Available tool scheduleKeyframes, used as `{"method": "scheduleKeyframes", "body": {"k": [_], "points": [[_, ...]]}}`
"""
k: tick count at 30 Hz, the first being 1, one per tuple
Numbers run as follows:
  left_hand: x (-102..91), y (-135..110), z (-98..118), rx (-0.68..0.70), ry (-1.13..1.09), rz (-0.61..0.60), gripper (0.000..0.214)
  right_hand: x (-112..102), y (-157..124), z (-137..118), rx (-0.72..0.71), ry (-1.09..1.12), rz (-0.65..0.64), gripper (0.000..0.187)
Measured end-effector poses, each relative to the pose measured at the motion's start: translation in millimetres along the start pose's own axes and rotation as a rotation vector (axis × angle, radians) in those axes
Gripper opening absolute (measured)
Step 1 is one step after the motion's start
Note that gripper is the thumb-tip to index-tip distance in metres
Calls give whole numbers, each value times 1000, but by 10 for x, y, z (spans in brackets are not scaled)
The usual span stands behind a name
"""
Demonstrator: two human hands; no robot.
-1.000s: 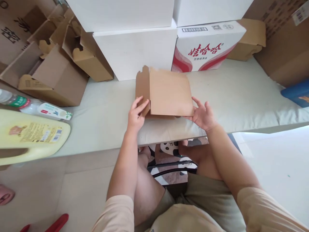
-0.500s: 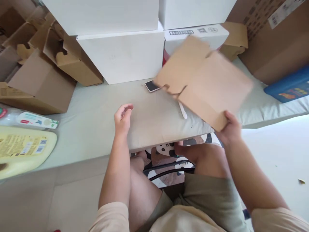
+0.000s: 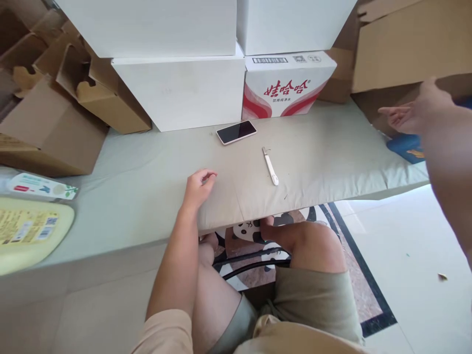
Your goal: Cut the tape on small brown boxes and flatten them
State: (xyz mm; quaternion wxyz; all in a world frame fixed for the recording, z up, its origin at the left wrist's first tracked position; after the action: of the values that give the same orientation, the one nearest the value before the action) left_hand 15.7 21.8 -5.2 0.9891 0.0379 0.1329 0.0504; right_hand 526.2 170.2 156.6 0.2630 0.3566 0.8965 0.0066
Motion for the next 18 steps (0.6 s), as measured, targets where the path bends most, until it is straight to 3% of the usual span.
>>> {"method": "scheduleKeyframes", "body": {"k": [1, 3, 7, 12, 16, 18], "points": [[-5, 4, 1, 1, 5, -4, 22, 69, 20, -76, 199, -100, -44, 60], [-18, 8, -1, 28, -11, -7, 22, 168, -123, -170, 424, -240, -96, 63], [-63, -26, 21, 106, -92, 16, 21, 365, -804, -176, 380, -378, -236, 54], [-156, -169, 108, 99, -162, 16, 19, 921, -1751, -354, 130, -492, -518, 37], [-284, -251, 125, 84, -220, 60, 21, 1681, -2517, -832, -269, -533, -770, 16], [-362, -272, 111, 74, -265, 106, 20, 2126, -2912, -1121, -471, -513, -838, 17]]}}
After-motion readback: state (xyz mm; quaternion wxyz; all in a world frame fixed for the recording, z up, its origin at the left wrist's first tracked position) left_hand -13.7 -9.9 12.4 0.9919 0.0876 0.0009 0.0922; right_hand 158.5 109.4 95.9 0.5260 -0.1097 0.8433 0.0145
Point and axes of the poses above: each hand's wrist, its own y-axis towards the middle knuckle, its own x-axis out of the palm, z = x × y, the point moved 1 cm from there along y, towards the middle knuckle, and after that the axes turned 15 degrees about -y, right-handed, at the moved point
